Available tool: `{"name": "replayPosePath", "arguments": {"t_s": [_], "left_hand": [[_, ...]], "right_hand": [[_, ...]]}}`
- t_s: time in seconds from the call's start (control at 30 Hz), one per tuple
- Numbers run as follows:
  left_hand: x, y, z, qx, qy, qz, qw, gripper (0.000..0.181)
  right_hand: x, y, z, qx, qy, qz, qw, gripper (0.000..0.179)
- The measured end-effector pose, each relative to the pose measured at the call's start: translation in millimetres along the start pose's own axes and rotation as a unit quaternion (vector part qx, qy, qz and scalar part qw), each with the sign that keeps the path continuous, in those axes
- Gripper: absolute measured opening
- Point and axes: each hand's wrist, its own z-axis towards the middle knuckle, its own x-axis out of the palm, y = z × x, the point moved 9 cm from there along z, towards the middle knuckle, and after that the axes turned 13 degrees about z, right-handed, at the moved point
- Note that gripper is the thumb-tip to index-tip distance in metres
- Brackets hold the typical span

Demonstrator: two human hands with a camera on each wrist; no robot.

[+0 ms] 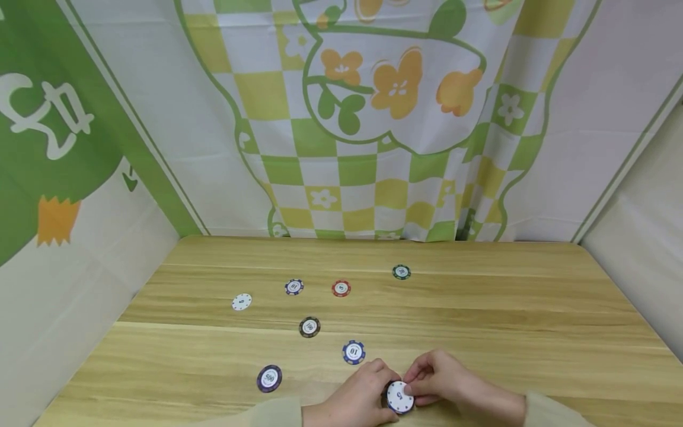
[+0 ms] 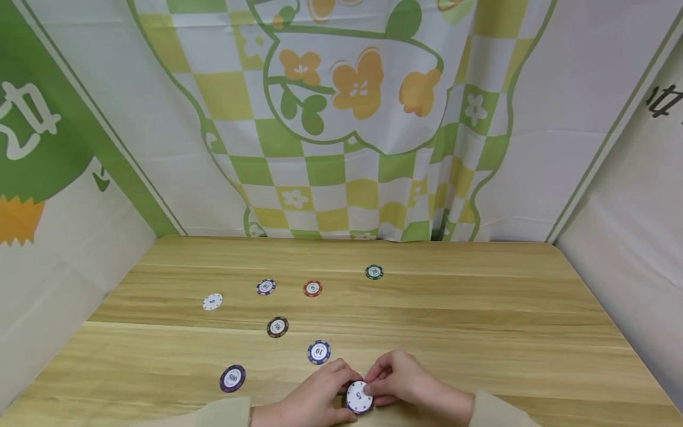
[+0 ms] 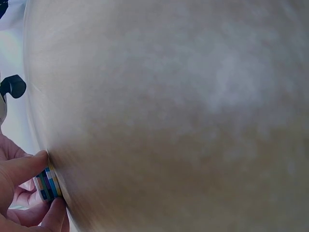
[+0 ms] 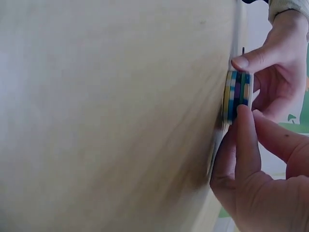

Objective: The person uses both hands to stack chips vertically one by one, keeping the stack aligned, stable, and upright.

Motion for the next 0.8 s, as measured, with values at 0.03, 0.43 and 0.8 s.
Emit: {"name": "replayPosePath", "arguments": {"t_s": [0.03, 0.43, 0.8], "left_hand": [[-0.4, -0.4, 0.0, 0.002, -0.004, 0.002, 1.0000, 0.039], [0.3, 0.5, 0.7, -0.004, 0.007, 0.010, 0.9999, 0.042], [-1.3, -0.3, 0.8, 0.000, -0.006, 0.017, 0.9998, 0.042]], "right_hand": [[-1, 1, 0.6, -0.002, 0.001, -0.002, 1.0000, 0.017], [-13, 63, 9.4, -0.229, 0.002, -0.318, 0.9200, 0.008], [-15, 75, 22.4, -0.302, 0.013, -0.495, 0.8143, 0.017]]}}
